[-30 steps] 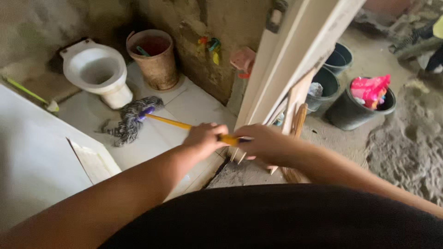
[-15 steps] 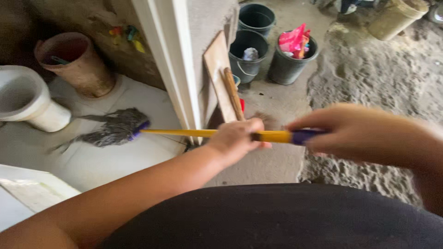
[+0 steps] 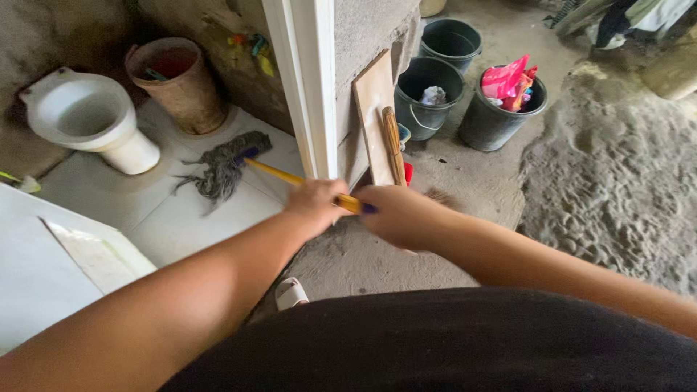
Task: The person mops a tiled floor inside a small bathroom using a mop, cleaning the area around a white toilet and moving the mop head back and forth.
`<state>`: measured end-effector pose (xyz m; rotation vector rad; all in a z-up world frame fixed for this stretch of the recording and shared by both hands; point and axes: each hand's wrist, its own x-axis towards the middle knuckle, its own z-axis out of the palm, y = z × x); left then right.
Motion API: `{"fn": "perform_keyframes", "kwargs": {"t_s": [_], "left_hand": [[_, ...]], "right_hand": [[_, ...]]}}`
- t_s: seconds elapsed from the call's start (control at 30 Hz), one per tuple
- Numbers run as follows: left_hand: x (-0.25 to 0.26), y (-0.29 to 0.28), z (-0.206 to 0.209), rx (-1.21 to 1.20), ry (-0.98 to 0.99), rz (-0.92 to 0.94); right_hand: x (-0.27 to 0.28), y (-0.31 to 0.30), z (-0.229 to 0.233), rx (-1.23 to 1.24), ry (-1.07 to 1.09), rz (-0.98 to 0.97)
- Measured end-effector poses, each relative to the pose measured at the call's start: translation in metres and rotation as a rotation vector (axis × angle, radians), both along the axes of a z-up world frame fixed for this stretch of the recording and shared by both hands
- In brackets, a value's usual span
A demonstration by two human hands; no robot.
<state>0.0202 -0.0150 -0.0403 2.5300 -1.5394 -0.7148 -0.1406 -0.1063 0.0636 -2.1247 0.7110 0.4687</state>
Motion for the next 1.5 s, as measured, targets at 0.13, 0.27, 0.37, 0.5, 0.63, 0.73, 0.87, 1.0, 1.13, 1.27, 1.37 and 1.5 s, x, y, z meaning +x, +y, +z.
{"fn": "perform_keyframes", "kwargs": {"t_s": [0.13,0.27,0.37,0.5,0.63,0.73,0.87,1.0,1.13,1.27,1.37,1.5], "left_hand": [[0.014,0.01,-0.022,-0.08,-0.063,0.128],[-0.02,0.008,-0.032,-0.174,-0.054,0.032],[-0.065,-0.005,-0.027,-0.366,-0.031,-0.102],[-0.113,-0.016,0.001,-0.682,0.093,-0.236],[-0.115,-0.012,0.018,-0.798,0.154,-0.22],[-0.091,-0.009,0.006,-0.674,0.118,-0.178],[-0.045,0.002,-0.018,-0.294,-0.031,-0.012],[-0.006,0.018,-0.028,-0.031,-0.038,0.155],[0.001,0.021,-0.027,0.015,-0.004,0.113],[-0.034,0.013,-0.026,-0.2,0.06,-0.011],[-0.055,-0.003,-0.012,-0.546,0.074,-0.152],[-0.055,-0.003,0.008,-0.779,0.161,-0.214]], "right_hand": [[0.042,-0.001,-0.044,-0.036,0.037,0.16],[-0.004,0.0,-0.04,-0.042,-0.037,0.064],[-0.063,-0.011,-0.001,-0.008,0.04,0.013],[-0.114,-0.024,0.073,-0.046,0.183,-0.003],[-0.102,-0.009,0.109,-0.202,0.174,-0.01],[-0.079,-0.003,0.092,-0.29,0.089,-0.009],[-0.027,0.002,0.015,-0.178,0.139,0.03],[0.019,0.004,-0.072,-0.337,-0.137,0.145],[0.02,0.004,-0.09,-0.35,-0.229,0.193],[-0.022,0.002,-0.03,-0.206,0.039,0.149],[-0.048,-0.005,0.039,-0.205,0.124,0.178],[-0.045,0.003,0.1,-0.253,0.045,0.139]]}}
